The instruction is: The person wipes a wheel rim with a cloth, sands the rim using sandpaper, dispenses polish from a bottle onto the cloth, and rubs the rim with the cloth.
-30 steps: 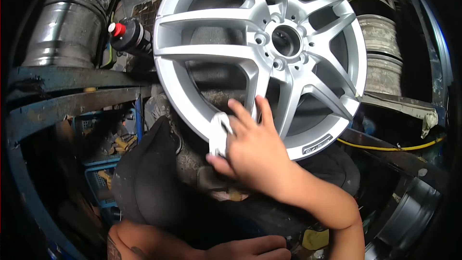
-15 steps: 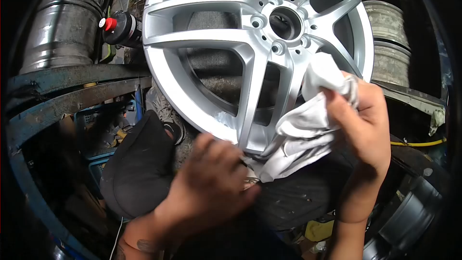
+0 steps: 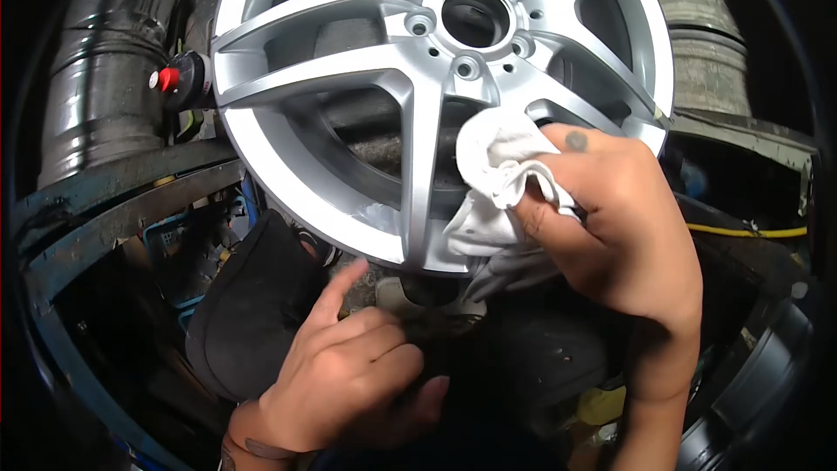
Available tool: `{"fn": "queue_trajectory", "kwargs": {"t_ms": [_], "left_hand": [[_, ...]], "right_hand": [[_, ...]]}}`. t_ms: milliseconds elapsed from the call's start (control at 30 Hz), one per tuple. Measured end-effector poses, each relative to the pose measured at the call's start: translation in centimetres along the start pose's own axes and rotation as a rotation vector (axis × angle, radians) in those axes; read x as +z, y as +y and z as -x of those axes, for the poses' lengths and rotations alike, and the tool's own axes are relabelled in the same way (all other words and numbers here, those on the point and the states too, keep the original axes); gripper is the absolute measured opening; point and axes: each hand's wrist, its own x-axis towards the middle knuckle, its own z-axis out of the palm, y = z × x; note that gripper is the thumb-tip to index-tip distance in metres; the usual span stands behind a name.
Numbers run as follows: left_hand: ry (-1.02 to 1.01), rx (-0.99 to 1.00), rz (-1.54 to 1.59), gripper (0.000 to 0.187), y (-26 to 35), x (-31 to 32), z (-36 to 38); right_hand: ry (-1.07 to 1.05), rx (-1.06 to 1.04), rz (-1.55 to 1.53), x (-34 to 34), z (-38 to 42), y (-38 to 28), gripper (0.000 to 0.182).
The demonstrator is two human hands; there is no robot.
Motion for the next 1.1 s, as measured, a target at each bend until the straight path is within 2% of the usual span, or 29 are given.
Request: {"fn": "queue_trajectory", "kwargs": {"t_ms": [100,167,200,267,300,367,400,467,567,600,633,667,733,767,800,833,933,967,1067,1100], "left_hand": [[-0.015,-0.01,-0.077,0.031,0.2,0.2,-0.1],[-0.004,-0.022,-0.053,0.03,0.0,0.6,-0.2],[0.002,-0.028,-0.044,0.03,0.0,0.5,-0.2],[-0.211,-0.01,0.088,0.026,-0.1,0.1,-0.2],[-0.321,-0.002,0.159,0.025,0.1,0.0,-0.1],[-0.251,0.041,0.196,0.025,0.3,2.7,0.5],[-0.21,0.062,0.203,0.028,0.2,4.7,0.7],[-0.328,-0.002,0.188,0.037,-0.3,9.9,2.4],[-0.478,0.017,-0.104,0.041,0.5,9.8,0.8],[-0.308,0.048,-0.044,0.041,0.3,11.5,1.2],[-0.142,0.084,0.009,0.041,-0.6,14.4,2.0],[0.022,0.123,0.058,0.042,-1.2,15.7,2.2],[0.062,0.111,-0.139,0.044,-0.8,15.3,0.5],[-0.196,0.038,-0.123,0.044,-0.5,14.8,-0.2],[-0.463,-0.028,-0.1,0.045,0.1,12.6,-1.4],[-0.833,-0.121,-0.032,0.044,0.6,9.2,-4.0],[-0.044,-0.051,-0.48,0.042,-0.8,16.1,-2.2],[-0.065,-0.043,-0.448,0.04,-1.0,16.5,-2.2],[-0.481,-0.079,-0.233,0.042,0.2,14.0,-3.7],[-0.299,-0.098,-0.315,0.044,0.6,15.7,-3.3]], "right_hand": [[0.053,-0.001,-0.089,0.6,-0.7,0.7,0.009],[0.038,0.003,-0.065,1.1,-1.3,0.8,0.017],[0.097,-0.076,0.033,1.9,-1.4,0.9,0.019],[0.218,-0.228,0.227,4.7,-1.8,1.5,0.025],[0.137,-0.281,0.307,6.1,-2.0,1.2,0.029],[-0.069,-0.375,0.433,9.3,-2.0,0.3,0.033],[-0.241,-0.4,0.567,11.0,-1.3,-0.4,0.032],[-0.073,-0.422,0.783,13.2,0.3,-2.4,0.029],[-0.212,-0.286,0.657,12.6,-2.3,-3.4,0.043],[-0.264,-0.215,0.624,12.1,-2.9,-3.9,0.049],[-0.271,-0.296,0.698,12.2,-2.4,-4.2,0.062],[-0.302,-0.326,0.745,11.6,-1.9,-4.5,0.061],[-0.326,-0.304,0.685,10.3,-2.4,-4.3,0.062],[-0.427,-0.262,0.665,9.6,-3.9,-4.0,0.063],[-0.304,-0.331,0.63,10.5,-4.9,-1.9,0.06],[-0.336,-0.345,0.649,10.0,-5.3,-1.7,0.06],[-0.42,-0.361,0.727,8.9,-4.1,-3.5,0.067],[-0.403,-0.382,0.748,9.4,-4.3,-3.6,0.068],[-0.523,-0.272,0.8,8.9,-6.8,-3.1,0.074],[-0.501,-0.278,0.78,8.8,-6.0,-3.4,0.077]]}}
